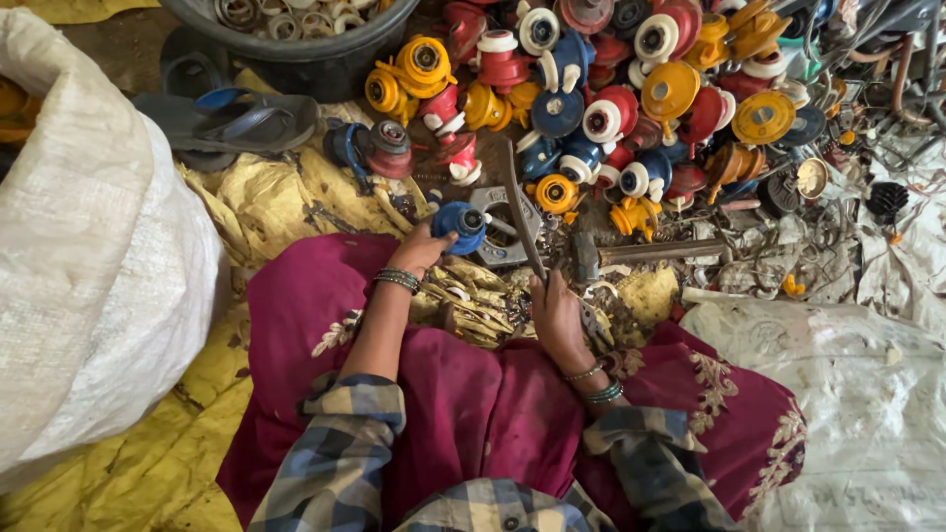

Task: The person sits on the floor and uses a hammer and metal fixture to strike and separate components from small colorful plastic assemblies. They repeatedly pick up units, position them in the fixture, strike them, and place the separated parts into a nearby white sack.

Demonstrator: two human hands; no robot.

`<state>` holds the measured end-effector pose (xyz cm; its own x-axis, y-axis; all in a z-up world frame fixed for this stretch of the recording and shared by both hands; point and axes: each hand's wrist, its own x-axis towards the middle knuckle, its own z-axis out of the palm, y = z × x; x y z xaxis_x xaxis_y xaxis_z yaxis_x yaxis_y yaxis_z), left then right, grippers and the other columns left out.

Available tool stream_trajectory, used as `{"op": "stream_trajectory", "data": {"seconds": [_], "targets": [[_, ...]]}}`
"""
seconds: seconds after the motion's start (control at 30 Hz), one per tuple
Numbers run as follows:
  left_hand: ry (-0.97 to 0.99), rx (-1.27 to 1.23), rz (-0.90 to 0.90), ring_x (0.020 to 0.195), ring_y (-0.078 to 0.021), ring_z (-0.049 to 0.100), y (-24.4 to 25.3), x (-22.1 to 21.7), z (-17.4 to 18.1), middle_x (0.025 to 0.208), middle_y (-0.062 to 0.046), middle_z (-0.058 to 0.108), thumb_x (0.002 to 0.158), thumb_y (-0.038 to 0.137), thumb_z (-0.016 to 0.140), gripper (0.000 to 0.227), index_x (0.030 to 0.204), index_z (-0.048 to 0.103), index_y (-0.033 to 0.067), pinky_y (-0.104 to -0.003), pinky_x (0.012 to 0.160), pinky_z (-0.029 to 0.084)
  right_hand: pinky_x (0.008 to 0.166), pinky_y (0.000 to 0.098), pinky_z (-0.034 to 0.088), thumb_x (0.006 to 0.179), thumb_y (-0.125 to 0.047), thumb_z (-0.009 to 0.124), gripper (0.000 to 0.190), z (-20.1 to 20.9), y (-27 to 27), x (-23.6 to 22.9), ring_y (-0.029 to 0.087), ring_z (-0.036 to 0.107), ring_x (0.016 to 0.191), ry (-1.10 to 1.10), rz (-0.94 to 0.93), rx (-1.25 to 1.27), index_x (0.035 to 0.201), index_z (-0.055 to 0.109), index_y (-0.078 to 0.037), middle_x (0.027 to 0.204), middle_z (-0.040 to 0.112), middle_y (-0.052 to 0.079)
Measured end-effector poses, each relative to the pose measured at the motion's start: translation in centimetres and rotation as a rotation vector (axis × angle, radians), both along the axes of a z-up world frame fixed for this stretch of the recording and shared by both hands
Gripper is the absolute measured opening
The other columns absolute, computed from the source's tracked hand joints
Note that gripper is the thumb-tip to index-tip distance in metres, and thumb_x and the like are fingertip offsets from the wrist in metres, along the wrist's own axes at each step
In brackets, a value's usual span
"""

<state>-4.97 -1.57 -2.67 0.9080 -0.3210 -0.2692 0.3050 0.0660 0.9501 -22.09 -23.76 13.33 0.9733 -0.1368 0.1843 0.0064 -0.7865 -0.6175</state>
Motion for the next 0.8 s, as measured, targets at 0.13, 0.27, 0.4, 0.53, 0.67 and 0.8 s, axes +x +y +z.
{"op": "stream_trajectory", "data": {"seconds": [0.13, 0.27, 0.4, 0.53, 0.67, 0.8], "targets": [[0.286, -0.14, -0.004, 0.083, -0.0168, 0.073, 0.1, 0.3, -1.4, 0.107, -0.007, 0.074, 0.092, 0.014, 0.072, 0.033, 0.12, 0.065, -0.0006, -0.031, 0.066, 0.063, 0.039, 0.0464, 0.039, 0.106, -0.018, 0.057, 0.023, -0.9, 0.5, 0.8, 0.037, 0.055, 0.042, 0.018, -0.008, -0.03, 0.096, 0.048, 0.0, 0.054, 0.054, 0.018], [0.173, 0.296, -0.006, 0.068, -0.0183, 0.056, 0.7, 0.1, -1.0, 0.087, -0.012, 0.069, 0.097, 0.024, 0.078, 0.034, 0.111, 0.073, -0.0073, -0.034, 0.057, 0.047, 0.036, 0.0433, 0.039, 0.105, -0.019, 0.056, 0.021, -2.8, 1.3, 1.1, 0.032, 0.053, 0.04, 0.08, 0.072, -0.012, 0.099, 0.048, 0.0, 0.055, 0.056, 0.016], [0.202, 0.23, -0.01, 0.058, -0.0175, 0.06, 0.6, 0.1, 0.9, 0.078, -0.01, 0.067, 0.093, 0.023, 0.079, 0.035, 0.104, 0.068, -0.0084, -0.034, 0.052, 0.05, 0.034, 0.0377, 0.038, 0.106, -0.019, 0.052, 0.019, -1.9, 1.0, 1.8, 0.021, 0.049, 0.039, 0.09, 0.132, -0.152, 0.102, 0.048, -0.001, 0.056, 0.057, 0.01], [0.3, 0.05, 0.007, 0.055, -0.017, 0.066, 0.9, -0.8, 2.2, 0.08, -0.01, 0.07, 0.089, 0.02, 0.077, 0.032, 0.105, 0.065, -0.0061, -0.032, 0.048, 0.056, 0.051, 0.027, 0.044, 0.114, -0.011, 0.053, 0.009, 1.1, -0.4, 1.2, 0.011, 0.049, 0.056, -0.535, -0.018, -1.193, 0.111, 0.048, -0.004, 0.105, 0.08, 0.019], [0.375, 0.127, -0.003, 0.056, -0.0179, 0.068, 0.9, -0.9, 2.8, 0.081, -0.014, 0.071, 0.092, 0.02, 0.076, 0.034, 0.107, 0.062, -0.0069, -0.033, 0.048, 0.056, 0.044, 0.0286, 0.041, 0.111, -0.022, 0.049, 0.017, 1.5, -0.9, 0.8, 0.012, 0.052, 0.056, -0.441, 0.068, 0.573, 0.114, 0.054, -0.006, 0.075, 0.059, 0.005], [0.24, 0.248, -0.044, 0.059, -0.019, 0.067, 0.8, -0.9, 1.4, 0.082, -0.014, 0.073, 0.091, 0.028, 0.077, 0.037, 0.105, 0.066, -0.005, -0.034, 0.05, 0.054, 0.04, 0.0391, 0.043, 0.109, -0.02, 0.051, 0.02, -2.6, 0.8, 1.7, 0.023, 0.054, 0.05, 0.07, 0.018, 0.281, 0.114, 0.054, -0.001, 0.067, 0.06, 0.013]]}}
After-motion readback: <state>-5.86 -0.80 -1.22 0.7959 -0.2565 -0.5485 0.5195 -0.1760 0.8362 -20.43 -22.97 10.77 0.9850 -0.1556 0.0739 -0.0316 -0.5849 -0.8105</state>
